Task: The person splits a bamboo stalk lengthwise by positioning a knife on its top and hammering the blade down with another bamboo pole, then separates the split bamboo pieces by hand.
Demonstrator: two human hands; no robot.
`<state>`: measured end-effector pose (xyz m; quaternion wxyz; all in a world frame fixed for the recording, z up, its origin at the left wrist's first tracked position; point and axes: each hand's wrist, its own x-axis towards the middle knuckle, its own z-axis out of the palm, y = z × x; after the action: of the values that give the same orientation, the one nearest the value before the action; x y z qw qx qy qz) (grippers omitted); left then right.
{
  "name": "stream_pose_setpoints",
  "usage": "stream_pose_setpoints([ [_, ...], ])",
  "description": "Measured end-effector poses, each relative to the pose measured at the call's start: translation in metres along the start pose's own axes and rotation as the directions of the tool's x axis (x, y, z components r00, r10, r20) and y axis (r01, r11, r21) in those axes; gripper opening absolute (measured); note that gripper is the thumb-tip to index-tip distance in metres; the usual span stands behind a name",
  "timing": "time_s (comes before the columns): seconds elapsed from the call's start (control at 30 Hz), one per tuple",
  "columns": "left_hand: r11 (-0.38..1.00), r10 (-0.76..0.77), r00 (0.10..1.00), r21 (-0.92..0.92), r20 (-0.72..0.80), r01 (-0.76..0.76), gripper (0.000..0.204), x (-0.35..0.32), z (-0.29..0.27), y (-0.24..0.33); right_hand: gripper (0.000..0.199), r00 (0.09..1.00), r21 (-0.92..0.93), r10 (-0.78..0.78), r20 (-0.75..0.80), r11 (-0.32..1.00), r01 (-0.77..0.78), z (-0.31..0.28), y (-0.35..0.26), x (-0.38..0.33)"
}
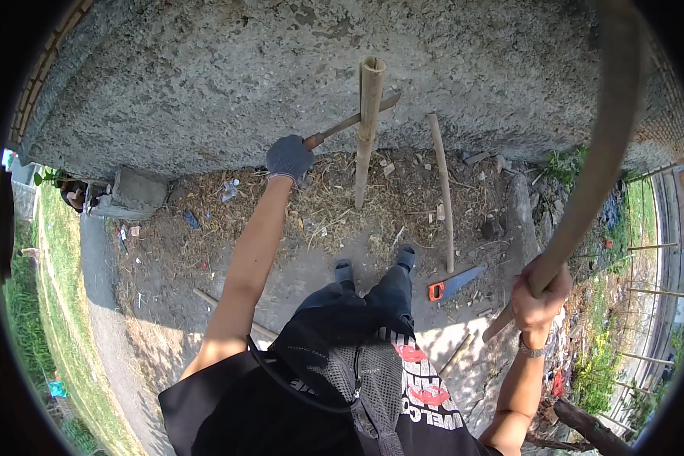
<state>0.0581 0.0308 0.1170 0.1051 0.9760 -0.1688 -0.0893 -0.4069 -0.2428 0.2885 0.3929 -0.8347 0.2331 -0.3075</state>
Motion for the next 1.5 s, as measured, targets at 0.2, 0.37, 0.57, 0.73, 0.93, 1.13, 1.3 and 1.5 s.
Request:
stream_pose_setpoints([
  [0.2,1.0,0.018,1.0,-0.022,0.025,-0.017,0.043,0.011,-0.01,0.014,0.026,0.998,0.533,0.054,-0.021,0.845,-0.034,0.041,-0.066,0.023],
  [0.37,0.997,0.071,0.996,0.002,0.052,-0.071,0.045,0.013,0.027,-0.018,0.042,0.578,-0.41,0.586,0.568,0.81,-0.418,0.145,0.095,-0.085],
  [0.57,0.998,0.052,0.994,-0.04,0.093,-0.049,0.042,0.008,0.033,-0.029,0.039,0.893,-0.128,0.367,0.261,0.93,-0.345,0.064,0.011,-0.052],
  [0.73,0.975,0.221,0.974,-0.024,-0.041,-0.222,0.033,0.023,0.034,-0.044,0.065,0.952,-0.076,-0.181,-0.245,0.983,0.167,-0.016,-0.064,0.03],
  [0.93,0.968,0.249,0.968,-0.035,-0.007,-0.249,0.031,0.031,0.033,-0.041,0.065,0.917,0.464,-0.362,-0.17,0.791,0.398,-0.084,-0.04,0.052],
  [1.13,0.974,0.221,0.974,-0.035,-0.051,-0.223,0.033,0.025,0.034,-0.046,0.037,0.853,0.754,-0.297,-0.428,0.404,0.519,-0.089,-0.067,0.048],
  [1.3,0.977,0.21,0.977,-0.038,-0.021,-0.211,0.032,0.023,0.031,-0.04,0.013,0.746,0.696,-0.387,-0.542,0.291,0.657,-0.154,-0.071,0.06],
  [1.5,0.976,0.218,0.975,-0.015,-0.046,-0.219,0.032,0.029,0.039,-0.03,0.007,0.868,0.603,-0.16,-0.47,0.66,0.448,-0.1,-0.097,0.085],
])
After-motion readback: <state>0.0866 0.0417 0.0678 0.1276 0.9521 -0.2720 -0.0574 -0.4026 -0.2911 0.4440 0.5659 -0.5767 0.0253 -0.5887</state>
